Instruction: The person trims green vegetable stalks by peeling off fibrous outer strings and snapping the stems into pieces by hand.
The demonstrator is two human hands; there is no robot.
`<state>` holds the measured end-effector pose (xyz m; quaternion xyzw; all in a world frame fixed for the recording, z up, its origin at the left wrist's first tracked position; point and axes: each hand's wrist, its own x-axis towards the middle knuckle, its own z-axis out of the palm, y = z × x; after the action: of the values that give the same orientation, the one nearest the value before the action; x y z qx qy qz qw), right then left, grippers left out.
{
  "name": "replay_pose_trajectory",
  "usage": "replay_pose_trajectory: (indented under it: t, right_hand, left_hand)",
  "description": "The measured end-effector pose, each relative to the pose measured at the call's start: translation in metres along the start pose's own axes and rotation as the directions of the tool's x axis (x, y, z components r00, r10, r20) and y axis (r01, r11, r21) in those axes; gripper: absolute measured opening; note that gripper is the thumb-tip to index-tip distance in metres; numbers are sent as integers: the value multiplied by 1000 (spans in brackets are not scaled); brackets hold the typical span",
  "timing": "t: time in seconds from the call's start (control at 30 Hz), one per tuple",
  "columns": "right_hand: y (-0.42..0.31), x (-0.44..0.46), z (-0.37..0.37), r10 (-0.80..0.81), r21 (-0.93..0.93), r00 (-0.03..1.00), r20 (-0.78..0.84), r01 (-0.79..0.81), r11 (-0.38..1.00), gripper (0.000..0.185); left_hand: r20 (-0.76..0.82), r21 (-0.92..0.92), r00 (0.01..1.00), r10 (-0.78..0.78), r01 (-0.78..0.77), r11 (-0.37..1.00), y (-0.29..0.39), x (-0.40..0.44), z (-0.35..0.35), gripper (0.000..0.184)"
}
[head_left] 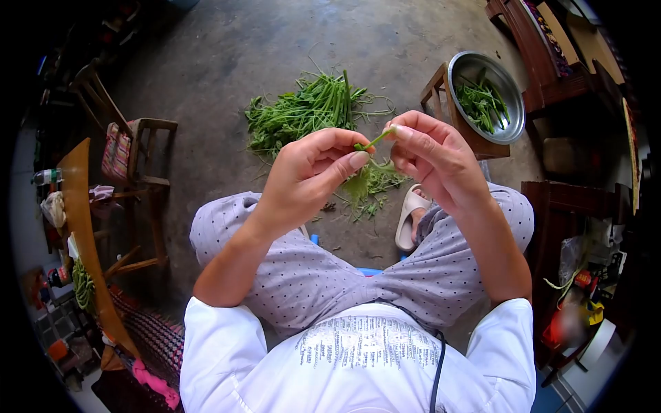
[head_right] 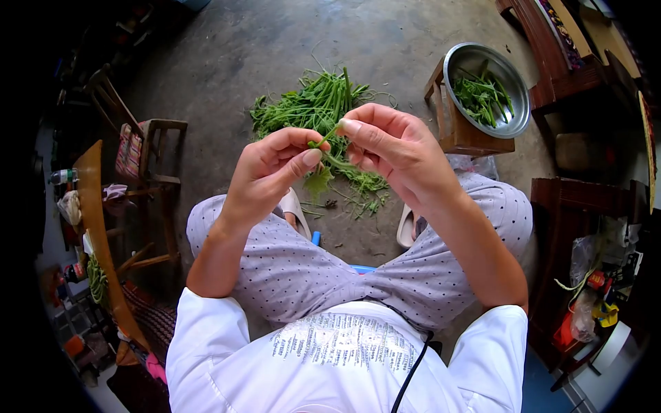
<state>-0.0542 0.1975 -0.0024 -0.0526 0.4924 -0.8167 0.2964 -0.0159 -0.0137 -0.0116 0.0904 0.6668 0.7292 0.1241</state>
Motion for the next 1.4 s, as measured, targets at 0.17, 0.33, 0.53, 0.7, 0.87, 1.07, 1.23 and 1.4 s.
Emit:
replay_pose_trajectory:
  t: [0.17, 0.33, 0.53, 0.7, 0.87, 1.07, 1.23, 1.4]
  right_hand:
    - [-29, 2, -27, -147, 156, 989, -24, 149, 976, 22]
    - [-39, -8, -11, -78, -605, 988, -133, -19, 796, 20]
    - [-13, -12, 19, -302, -857, 921, 247, 353, 376, 21]
    - [4, -6, 23, -448, -883, 864, 231, 379, 276, 18]
    - [9, -4, 23, -514, -897, 814, 270, 407, 172, 17]
    - [11, 0, 22, -538, -887, 756, 374, 461, 32, 19]
    - [14, -2, 24, -529, -887, 761, 375, 461, 35, 23]
    - [15, -1, 25, -539, -888, 767, 348, 454, 72, 22]
  left_hand:
    - [84, -74, 991, -101, 108, 991, -3, 0, -4, 22]
    - [61, -261, 979, -192, 201, 944, -3, -2, -9, 25]
    - [13, -296, 973, -232, 225, 928, -4, 1, -4, 25]
    - [-11, -350, 969, -247, 228, 909, -6, 0, -3, 25]
    - [15, -468, 942, -335, 303, 830, -5, -1, 1, 24]
    - [44, -509, 945, -324, 300, 807, -12, -3, -3, 25]
    - [-4, -421, 956, -293, 264, 868, -14, -3, 1, 24]
    - [-10, -364, 975, -222, 204, 909, -13, -3, 3, 24]
